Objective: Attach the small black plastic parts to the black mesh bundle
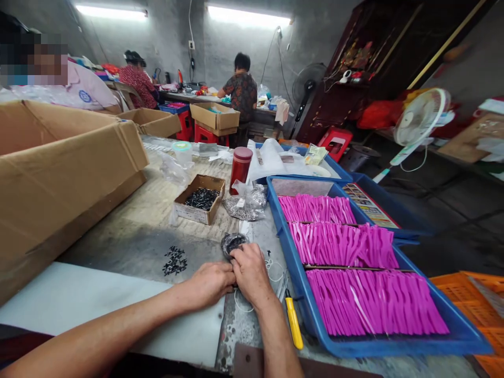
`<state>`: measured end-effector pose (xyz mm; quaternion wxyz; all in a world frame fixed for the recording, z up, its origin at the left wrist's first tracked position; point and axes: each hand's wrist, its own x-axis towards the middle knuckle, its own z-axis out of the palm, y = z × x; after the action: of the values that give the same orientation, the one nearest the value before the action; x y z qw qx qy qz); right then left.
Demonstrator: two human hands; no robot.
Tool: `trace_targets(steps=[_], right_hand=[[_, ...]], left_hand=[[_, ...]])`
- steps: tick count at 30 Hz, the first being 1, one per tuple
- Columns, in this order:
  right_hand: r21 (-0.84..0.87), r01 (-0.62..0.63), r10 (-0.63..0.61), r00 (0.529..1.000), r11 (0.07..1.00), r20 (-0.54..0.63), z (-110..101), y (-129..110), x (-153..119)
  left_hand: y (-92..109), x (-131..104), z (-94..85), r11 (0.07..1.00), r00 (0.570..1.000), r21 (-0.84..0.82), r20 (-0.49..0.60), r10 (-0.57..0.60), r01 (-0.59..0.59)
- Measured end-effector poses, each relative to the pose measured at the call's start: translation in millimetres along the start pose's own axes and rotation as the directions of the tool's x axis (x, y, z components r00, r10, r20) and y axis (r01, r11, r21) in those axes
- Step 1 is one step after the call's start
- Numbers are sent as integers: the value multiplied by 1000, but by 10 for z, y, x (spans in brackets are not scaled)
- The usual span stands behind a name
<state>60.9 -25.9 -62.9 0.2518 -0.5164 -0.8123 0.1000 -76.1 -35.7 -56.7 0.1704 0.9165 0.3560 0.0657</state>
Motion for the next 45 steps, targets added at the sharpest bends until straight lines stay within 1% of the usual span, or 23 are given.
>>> trace_targets(steps=[6, 10, 13, 15, 17, 18, 20, 21, 23, 25, 27, 29, 32, 35, 37, 40, 45], right_hand=[[14, -8, 8, 1000, 1000, -2, -28, -12, -10], [16, -2, 2, 1000, 1000, 12, -31, -27, -12], [19, 14, -14, 1000, 1000, 23, -15, -55, -7], [23, 36, -37, 999, 999, 36, 0, -92, -6], [25, 62, -64, 996, 998, 59, 19, -142, -10], [23, 77, -78, 994, 997, 73, 31, -170, -14], [12, 104, -104, 989, 995, 102, 56, -226, -27], [4, 116, -116, 987, 993, 115, 67, -251, -34], [-3, 137, -135, 982, 991, 130, 77, -288, -48], [11, 154, -154, 979, 988, 130, 66, -302, -55], [49, 160, -165, 980, 986, 115, 36, -293, -54], [88, 145, -153, 984, 986, 92, 8, -266, -44], [90, 98, -104, 993, 991, 54, 20, -216, -23], [47, 74, -75, 997, 996, 18, 94, -192, 0], [9, 66, -66, 998, 998, 11, 146, -203, 18], [-82, 33, -30, 999, 996, 34, 196, -252, 52], [-226, -22, 51, 991, 974, 121, 229, -339, 105]], left_hand=[[16, -32, 41, 999, 998, -27, -41, -42, 41], [25, -94, 10, 995, 995, -63, -57, -84, 80], [-34, -181, -93, 979, 985, -162, -95, -141, 125], [-117, -243, -186, 940, 963, -292, -145, -228, 178], [-223, -294, -270, 849, 915, -481, -199, -350, 220], [-277, -313, -301, 780, 883, -584, -218, -415, 222], [-373, -336, -335, 615, 817, -765, -222, -532, 192], [-410, -342, -339, 532, 789, -830, -211, -578, 168], [-457, -347, -331, 397, 749, -909, -174, -640, 127], [-474, -349, -317, 303, 730, -948, -140, -669, 95], [-474, -352, -308, 233, 730, -970, -116, -674, 62], [-474, -356, -302, 188, 735, -981, -99, -671, 39], [-485, -358, -286, 162, 742, -985, -64, -667, 61], [-504, -351, -258, 135, 745, -985, -11, -667, 106], [-516, -348, -241, 115, 753, -988, 5, -658, 107], [-535, -352, -223, 101, 767, -991, 1, -641, 85], [-555, -366, -197, 119, 792, -991, -26, -610, 59]])
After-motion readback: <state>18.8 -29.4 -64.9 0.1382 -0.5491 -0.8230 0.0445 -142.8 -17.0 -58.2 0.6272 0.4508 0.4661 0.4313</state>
